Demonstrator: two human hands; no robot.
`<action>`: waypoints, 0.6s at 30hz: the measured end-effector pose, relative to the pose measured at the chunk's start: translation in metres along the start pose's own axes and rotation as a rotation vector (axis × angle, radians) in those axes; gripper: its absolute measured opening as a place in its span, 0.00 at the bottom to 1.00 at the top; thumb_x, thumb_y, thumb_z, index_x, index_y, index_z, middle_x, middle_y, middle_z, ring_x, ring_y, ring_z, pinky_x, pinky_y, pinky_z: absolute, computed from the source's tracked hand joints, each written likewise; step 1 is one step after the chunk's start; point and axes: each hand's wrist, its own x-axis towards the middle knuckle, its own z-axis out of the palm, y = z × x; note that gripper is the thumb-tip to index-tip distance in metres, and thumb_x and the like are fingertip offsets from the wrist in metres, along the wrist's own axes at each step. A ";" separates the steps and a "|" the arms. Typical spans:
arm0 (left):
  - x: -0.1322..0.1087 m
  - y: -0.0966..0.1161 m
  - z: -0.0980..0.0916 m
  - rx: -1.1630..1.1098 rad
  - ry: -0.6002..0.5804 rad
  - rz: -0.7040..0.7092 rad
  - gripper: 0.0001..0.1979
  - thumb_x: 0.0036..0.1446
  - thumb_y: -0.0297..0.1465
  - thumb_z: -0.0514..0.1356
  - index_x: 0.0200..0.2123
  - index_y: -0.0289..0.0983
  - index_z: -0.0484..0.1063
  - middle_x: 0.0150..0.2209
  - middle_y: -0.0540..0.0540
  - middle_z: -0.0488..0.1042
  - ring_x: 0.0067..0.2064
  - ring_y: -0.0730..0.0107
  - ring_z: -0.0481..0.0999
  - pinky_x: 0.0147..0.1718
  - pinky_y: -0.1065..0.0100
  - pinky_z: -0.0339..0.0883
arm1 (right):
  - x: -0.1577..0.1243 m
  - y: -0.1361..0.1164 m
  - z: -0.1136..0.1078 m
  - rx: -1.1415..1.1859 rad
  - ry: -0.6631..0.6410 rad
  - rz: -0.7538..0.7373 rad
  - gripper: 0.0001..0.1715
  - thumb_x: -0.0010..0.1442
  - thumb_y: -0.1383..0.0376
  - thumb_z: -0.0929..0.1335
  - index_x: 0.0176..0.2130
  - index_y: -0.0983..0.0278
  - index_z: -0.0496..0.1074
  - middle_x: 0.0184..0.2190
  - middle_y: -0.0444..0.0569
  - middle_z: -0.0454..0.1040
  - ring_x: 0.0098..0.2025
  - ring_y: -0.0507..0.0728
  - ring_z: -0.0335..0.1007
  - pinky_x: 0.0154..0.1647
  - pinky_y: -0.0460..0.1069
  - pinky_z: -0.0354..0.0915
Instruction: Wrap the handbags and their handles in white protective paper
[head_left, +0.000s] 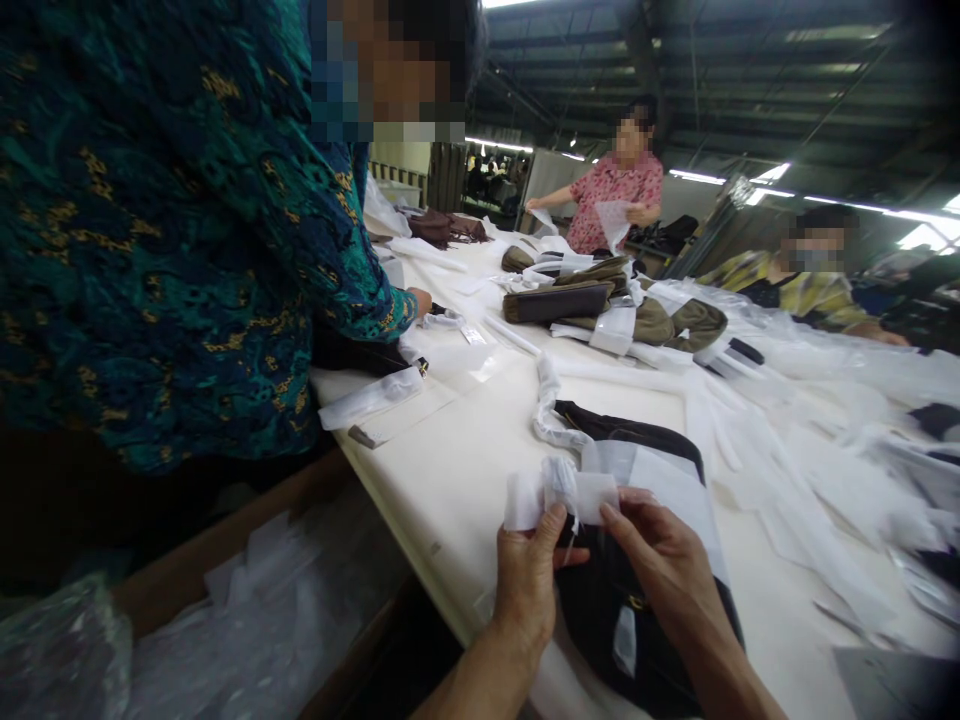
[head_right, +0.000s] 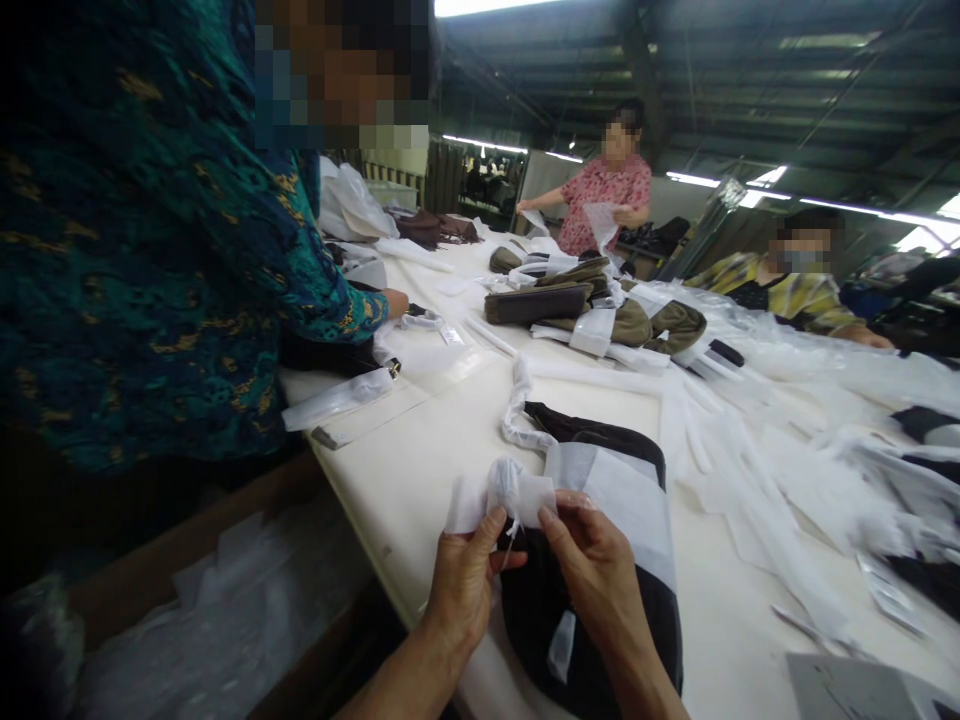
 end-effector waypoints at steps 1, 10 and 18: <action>0.000 0.000 0.000 0.005 -0.011 -0.003 0.22 0.45 0.40 0.64 0.41 0.33 0.71 0.37 0.41 0.75 0.37 0.62 0.74 0.23 0.70 0.71 | -0.002 0.000 0.000 -0.013 0.007 -0.009 0.15 0.52 0.56 0.67 0.36 0.63 0.70 0.35 0.51 0.74 0.39 0.59 0.69 0.40 0.51 0.66; 0.000 -0.011 0.008 0.065 -0.081 0.036 0.16 0.45 0.38 0.64 0.36 0.33 0.73 0.32 0.45 0.75 0.32 0.64 0.74 0.27 0.70 0.69 | -0.026 -0.010 0.000 -0.454 0.056 -0.416 0.06 0.55 0.64 0.66 0.36 0.59 0.68 0.31 0.47 0.72 0.33 0.56 0.70 0.34 0.48 0.66; -0.011 -0.008 0.011 0.234 -0.066 0.087 0.09 0.48 0.33 0.61 0.31 0.33 0.75 0.25 0.46 0.74 0.32 0.64 0.73 0.33 0.70 0.66 | -0.028 -0.009 0.004 -0.483 -0.012 -0.457 0.14 0.56 0.66 0.63 0.44 0.60 0.69 0.39 0.51 0.70 0.41 0.58 0.69 0.41 0.50 0.66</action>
